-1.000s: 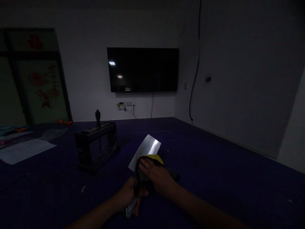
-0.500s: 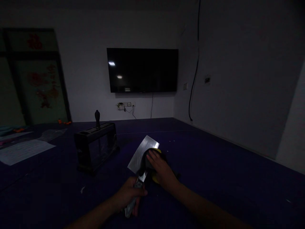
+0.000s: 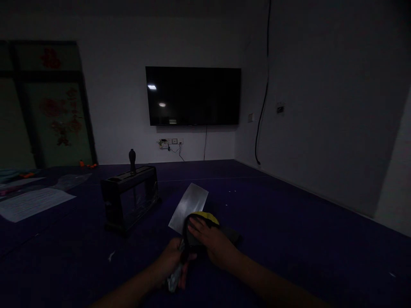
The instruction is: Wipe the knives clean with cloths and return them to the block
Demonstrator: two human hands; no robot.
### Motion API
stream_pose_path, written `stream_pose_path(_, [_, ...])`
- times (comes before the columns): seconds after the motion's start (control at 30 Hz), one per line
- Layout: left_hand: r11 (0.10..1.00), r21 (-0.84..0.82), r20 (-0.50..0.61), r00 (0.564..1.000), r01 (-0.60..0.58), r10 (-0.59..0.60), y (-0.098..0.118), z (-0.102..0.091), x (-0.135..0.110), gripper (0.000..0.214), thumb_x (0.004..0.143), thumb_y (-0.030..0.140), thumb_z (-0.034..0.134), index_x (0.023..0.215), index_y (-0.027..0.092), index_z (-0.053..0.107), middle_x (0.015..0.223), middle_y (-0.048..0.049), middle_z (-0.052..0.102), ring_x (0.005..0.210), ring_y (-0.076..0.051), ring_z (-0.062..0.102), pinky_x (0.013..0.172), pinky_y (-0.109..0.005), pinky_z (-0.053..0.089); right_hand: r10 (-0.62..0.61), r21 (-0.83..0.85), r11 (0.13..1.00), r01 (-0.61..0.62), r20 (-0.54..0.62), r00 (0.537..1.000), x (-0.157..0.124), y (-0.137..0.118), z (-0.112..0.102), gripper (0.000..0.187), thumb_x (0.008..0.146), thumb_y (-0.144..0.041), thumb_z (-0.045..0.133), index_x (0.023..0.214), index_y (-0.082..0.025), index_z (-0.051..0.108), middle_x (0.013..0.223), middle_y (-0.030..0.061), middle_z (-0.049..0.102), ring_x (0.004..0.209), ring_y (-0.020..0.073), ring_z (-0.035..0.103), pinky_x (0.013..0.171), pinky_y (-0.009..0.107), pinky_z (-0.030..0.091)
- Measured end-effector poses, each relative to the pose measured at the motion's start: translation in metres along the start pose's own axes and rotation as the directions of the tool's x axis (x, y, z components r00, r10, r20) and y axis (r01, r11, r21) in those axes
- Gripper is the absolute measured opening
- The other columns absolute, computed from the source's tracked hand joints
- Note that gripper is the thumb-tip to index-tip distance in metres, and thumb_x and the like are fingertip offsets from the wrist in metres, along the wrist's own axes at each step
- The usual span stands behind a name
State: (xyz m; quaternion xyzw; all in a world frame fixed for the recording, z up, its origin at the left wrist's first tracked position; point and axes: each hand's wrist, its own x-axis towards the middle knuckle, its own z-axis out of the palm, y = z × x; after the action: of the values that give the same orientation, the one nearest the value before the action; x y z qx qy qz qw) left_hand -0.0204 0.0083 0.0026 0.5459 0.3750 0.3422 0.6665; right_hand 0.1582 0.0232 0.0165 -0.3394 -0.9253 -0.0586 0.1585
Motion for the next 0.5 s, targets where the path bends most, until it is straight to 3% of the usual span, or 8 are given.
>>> stream_pose_path(0.13, [0.998,0.044,-0.046,0.997,-0.053,0.055,-0.003,-0.001,0.001,0.044,0.066,0.044,0.055,0.088,0.006,0.056,0.038,-0.0025,0.055,0.027,-0.015,0.047,0.028,-0.020,0.032,-0.073,-0.007,0.997,0.074,0.064,0.995,-0.001,-0.005,-0.006,0.091,0.058,0.007,0.036,0.141,-0.022,0.015,0.149,0.0042,0.007,0.133,0.0219,0.021,0.090,0.032,0.042])
stream_pose_path(0.27, [0.997,0.048,-0.069,0.996,-0.054,0.057,-0.007,-0.004,0.004,0.049,0.065,0.043,0.056,0.097,0.006,0.054,0.039,-0.0013,0.056,0.029,-0.016,0.050,0.028,-0.020,0.034,-0.086,-0.015,0.996,0.087,0.060,0.994,-0.001,-0.006,-0.007,0.092,0.056,0.007,0.036,0.141,-0.020,0.015,0.149,0.0046,0.008,0.133,0.0219,0.021,0.090,0.033,0.042])
stream_pose_path(0.5, [0.999,0.027,0.048,0.999,-0.027,0.026,-0.004,-0.004,0.001,0.037,0.058,0.037,0.067,0.080,0.011,0.053,0.037,0.0011,0.054,0.028,-0.015,0.050,0.029,-0.019,0.033,-0.002,-0.006,1.000,0.001,-0.096,0.995,-0.001,0.002,0.004,0.092,0.053,0.007,0.034,0.140,-0.020,0.020,0.148,0.0041,0.014,0.134,0.0204,0.016,0.098,0.037,0.037])
